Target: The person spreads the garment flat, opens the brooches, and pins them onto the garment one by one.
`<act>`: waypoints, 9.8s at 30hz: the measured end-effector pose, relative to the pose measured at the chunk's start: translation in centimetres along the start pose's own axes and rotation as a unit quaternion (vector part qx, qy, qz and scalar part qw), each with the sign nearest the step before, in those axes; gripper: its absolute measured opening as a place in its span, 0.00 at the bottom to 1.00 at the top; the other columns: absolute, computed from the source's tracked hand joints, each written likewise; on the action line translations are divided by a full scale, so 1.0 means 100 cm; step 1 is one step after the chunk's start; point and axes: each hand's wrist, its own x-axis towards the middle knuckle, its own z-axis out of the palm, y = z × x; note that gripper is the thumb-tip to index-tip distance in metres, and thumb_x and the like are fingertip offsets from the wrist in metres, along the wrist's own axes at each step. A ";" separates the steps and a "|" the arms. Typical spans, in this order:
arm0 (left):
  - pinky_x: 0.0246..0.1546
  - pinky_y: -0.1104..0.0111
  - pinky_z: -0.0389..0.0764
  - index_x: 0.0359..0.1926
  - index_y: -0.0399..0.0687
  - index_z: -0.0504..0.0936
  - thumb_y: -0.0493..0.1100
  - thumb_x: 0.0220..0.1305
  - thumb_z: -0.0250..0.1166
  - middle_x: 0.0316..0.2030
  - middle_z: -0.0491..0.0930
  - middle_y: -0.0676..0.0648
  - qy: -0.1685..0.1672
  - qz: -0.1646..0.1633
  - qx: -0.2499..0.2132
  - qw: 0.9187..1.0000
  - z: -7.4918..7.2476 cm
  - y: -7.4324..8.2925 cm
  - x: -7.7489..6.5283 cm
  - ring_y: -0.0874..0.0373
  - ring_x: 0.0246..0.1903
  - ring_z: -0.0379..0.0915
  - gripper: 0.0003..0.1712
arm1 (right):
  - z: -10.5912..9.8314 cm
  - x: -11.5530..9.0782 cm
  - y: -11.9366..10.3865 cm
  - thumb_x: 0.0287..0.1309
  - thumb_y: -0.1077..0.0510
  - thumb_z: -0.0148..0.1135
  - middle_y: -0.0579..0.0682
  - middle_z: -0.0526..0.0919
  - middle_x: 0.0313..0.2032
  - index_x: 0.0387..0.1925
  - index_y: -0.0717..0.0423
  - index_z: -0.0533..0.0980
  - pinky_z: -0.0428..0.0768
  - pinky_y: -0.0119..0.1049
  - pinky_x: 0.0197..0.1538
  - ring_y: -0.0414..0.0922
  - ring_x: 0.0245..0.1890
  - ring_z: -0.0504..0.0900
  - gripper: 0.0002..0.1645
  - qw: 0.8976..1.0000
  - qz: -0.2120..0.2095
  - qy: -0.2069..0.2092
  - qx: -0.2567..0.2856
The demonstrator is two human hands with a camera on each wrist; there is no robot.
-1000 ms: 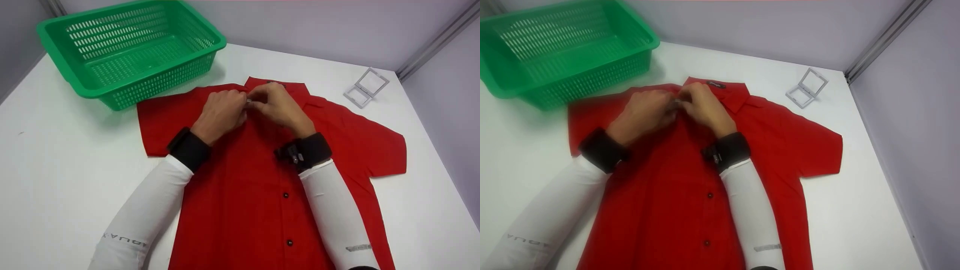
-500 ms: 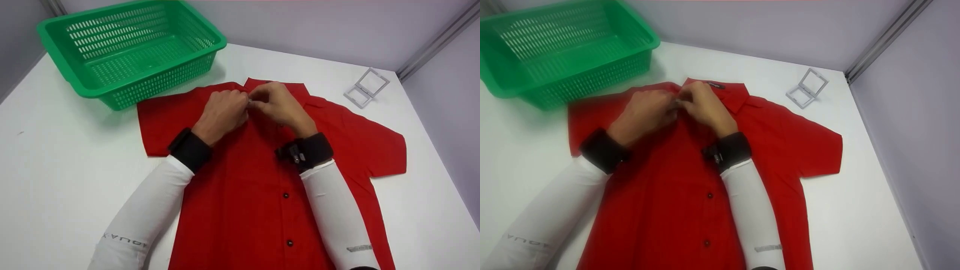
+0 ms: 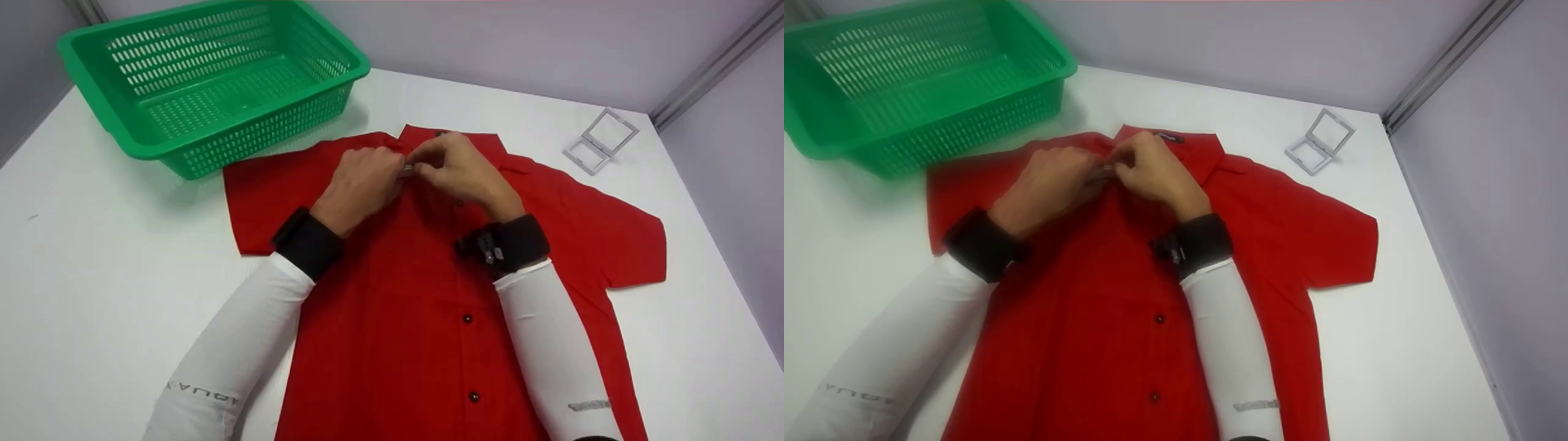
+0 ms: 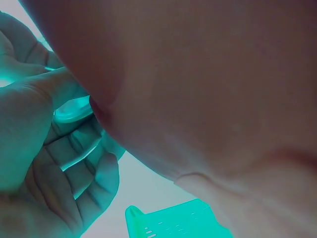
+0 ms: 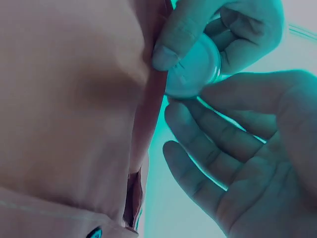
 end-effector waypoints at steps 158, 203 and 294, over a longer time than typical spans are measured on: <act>0.30 0.61 0.82 0.35 0.38 0.82 0.45 0.67 0.62 0.24 0.77 0.41 0.018 -0.009 -0.021 1.000 0.002 0.008 -0.002 0.51 0.24 0.73 0.13 | 0.005 0.002 -0.002 0.62 0.58 0.65 0.47 0.87 0.39 0.49 0.49 0.84 0.82 0.37 0.54 0.42 0.41 0.82 0.14 0.996 -0.052 -0.008 -0.071; 0.29 0.62 0.81 0.33 0.38 0.81 0.44 0.66 0.62 0.22 0.75 0.42 0.024 -0.005 -0.004 1.000 0.002 0.009 -0.003 0.52 0.23 0.71 0.11 | 0.008 0.001 -0.002 0.62 0.56 0.64 0.46 0.84 0.34 0.45 0.48 0.84 0.81 0.37 0.48 0.43 0.37 0.79 0.10 0.997 -0.038 -0.011 -0.064; 0.28 0.61 0.82 0.33 0.38 0.81 0.42 0.66 0.62 0.22 0.76 0.41 0.034 0.006 0.010 0.999 0.005 0.008 -0.005 0.51 0.22 0.72 0.11 | 0.013 0.002 -0.007 0.62 0.58 0.62 0.45 0.83 0.32 0.45 0.48 0.84 0.80 0.36 0.46 0.43 0.36 0.78 0.11 0.997 -0.025 -0.011 -0.069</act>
